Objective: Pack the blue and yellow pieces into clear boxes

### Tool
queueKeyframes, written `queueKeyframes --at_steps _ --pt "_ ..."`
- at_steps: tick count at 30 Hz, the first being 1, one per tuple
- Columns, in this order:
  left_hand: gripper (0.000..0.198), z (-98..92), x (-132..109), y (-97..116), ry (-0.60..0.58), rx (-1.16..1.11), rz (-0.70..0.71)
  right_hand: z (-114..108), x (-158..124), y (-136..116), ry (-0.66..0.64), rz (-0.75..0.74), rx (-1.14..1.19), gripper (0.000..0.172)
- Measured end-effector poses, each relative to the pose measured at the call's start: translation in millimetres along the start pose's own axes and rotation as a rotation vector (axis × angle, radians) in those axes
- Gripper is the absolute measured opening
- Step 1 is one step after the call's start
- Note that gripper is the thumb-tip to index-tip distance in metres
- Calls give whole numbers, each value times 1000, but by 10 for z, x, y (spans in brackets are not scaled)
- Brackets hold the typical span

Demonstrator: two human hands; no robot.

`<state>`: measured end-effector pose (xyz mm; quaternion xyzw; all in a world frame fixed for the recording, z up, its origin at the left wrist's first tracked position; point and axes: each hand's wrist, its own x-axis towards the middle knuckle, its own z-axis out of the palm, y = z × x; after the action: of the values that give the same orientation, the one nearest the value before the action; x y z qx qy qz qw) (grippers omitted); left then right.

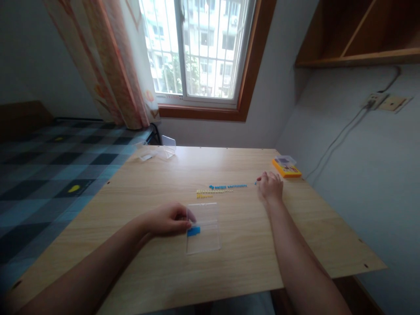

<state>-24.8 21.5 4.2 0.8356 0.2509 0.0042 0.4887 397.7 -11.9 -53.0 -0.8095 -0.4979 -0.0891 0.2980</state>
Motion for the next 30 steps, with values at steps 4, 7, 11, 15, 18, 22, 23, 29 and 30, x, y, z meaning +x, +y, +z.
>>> queueKeyframes --at_steps 4,7,11,15,18,22,23,29,30 --pt "38 -4 -2 22 -3 -9 3 6 -43 -27 -6 103 -44 39" --pt "39 -5 1 15 -8 -8 15 -5 -95 -69 -31 152 -60 36" --pt "37 5 -4 19 -5 -7 -15 -54 -132 -147 -46 166 -41 28" --pt "38 21 -11 47 0 -1 -53 -202 -121 -257 -54 133 57 29" --pt "39 29 -12 53 7 -10 -69 -451 -160 -429 -81 30 203 37" --pt "40 23 -19 68 -7 -2 -76 -878 -422 -850 -319 -458 645 30" --pt "39 19 -22 77 -10 7 -72 -960 -522 -975 -427 -590 696 25" --pt "36 2 -32 131 -11 57 -22 -1004 -1091 -1521 -826 -866 509 13" --pt "36 2 -31 133 -13 55 -21 -965 -1152 -1557 -860 -873 464 15"
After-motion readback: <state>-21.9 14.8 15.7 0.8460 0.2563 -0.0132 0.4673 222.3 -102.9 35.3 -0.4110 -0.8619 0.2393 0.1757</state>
